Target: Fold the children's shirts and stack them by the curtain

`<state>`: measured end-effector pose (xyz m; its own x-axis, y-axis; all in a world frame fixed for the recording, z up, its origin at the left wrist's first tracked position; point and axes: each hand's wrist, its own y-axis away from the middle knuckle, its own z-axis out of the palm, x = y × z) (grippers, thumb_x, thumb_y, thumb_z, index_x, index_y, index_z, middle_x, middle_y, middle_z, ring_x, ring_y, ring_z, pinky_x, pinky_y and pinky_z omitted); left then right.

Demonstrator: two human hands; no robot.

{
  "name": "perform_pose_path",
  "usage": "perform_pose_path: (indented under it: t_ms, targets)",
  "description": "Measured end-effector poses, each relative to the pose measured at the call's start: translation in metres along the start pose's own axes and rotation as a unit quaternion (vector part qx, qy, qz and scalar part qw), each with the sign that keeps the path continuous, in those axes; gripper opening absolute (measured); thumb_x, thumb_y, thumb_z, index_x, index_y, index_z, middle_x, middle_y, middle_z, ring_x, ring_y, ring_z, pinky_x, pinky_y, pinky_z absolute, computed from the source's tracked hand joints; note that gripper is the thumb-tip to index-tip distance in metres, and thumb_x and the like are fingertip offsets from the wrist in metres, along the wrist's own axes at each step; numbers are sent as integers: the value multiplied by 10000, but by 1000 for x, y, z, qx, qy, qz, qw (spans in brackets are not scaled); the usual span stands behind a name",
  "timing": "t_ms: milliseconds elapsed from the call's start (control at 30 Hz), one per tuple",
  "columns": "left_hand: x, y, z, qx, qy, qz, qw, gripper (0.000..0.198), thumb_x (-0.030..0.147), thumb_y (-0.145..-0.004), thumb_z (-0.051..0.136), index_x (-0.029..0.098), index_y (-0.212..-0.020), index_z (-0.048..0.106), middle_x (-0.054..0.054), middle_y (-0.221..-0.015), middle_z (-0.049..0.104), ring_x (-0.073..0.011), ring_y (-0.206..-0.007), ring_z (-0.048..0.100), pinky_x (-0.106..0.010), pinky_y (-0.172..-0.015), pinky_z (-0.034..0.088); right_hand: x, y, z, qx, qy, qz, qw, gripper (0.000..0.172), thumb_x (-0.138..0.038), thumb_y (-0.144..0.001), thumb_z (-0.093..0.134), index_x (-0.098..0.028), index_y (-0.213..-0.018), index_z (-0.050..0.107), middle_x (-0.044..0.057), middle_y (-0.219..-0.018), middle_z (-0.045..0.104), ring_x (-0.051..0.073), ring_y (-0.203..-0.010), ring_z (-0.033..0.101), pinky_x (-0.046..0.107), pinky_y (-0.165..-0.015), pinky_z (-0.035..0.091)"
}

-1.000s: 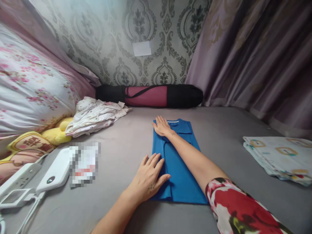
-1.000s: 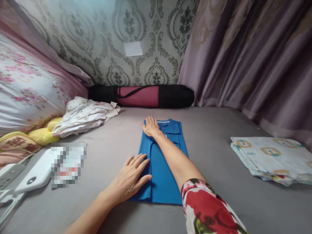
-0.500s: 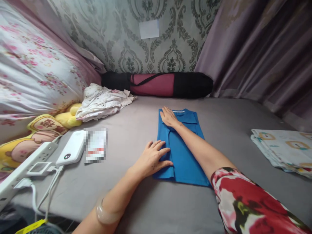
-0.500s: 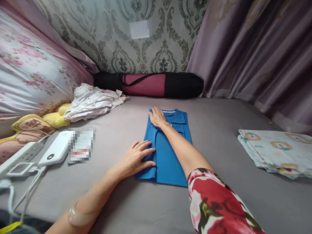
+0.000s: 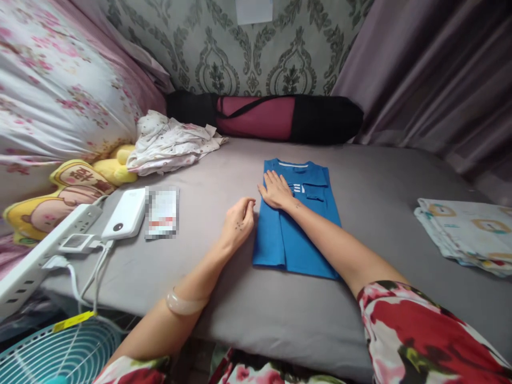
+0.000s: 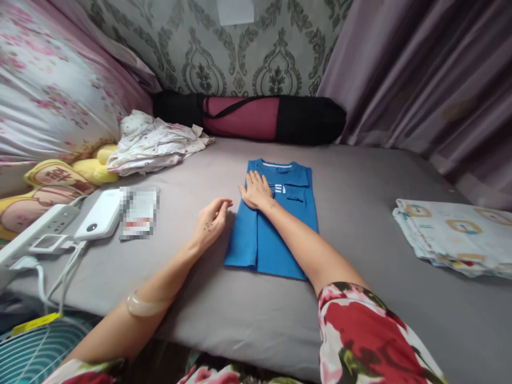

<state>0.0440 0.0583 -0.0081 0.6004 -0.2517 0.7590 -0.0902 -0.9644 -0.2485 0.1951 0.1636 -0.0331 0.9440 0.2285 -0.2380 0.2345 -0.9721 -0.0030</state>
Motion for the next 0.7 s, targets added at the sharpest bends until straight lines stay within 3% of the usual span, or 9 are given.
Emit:
perform_pose_path:
  t_ms: [167,467,700]
  targets:
    - [-13,-3,5,4,57,-19,998,255,186,-923,383,176,-1007,624,-75,-997,724,-170,-969,673,-292,-867,502,-3,9,-4,0,-14,-12,1000,657,-413,-973,161,-25,-1493,270,132,-1588,185,240,-1468,108,389,-1182,63]
    - [-16,-7,5,23,55,-54,997,269,160,-887,384,161,-988,634,-80,-965,718,-179,-938,666,-318,-869,507,-33,69,-2,-10,-2,-66,998,710,-486,-975,92,-40,-1499,265,126,-1592,170,237,-1474,67,404,-1182,23]
    - [-23,-9,5,27,64,-57,996,300,178,-874,374,138,-1014,636,-91,-932,709,-184,-907,666,-324,-865,509,-38,76,9,36,-18,-50,998,704,-478,-980,156,-3,-1481,296,162,-1576,212,243,-1465,123,368,-1183,65]
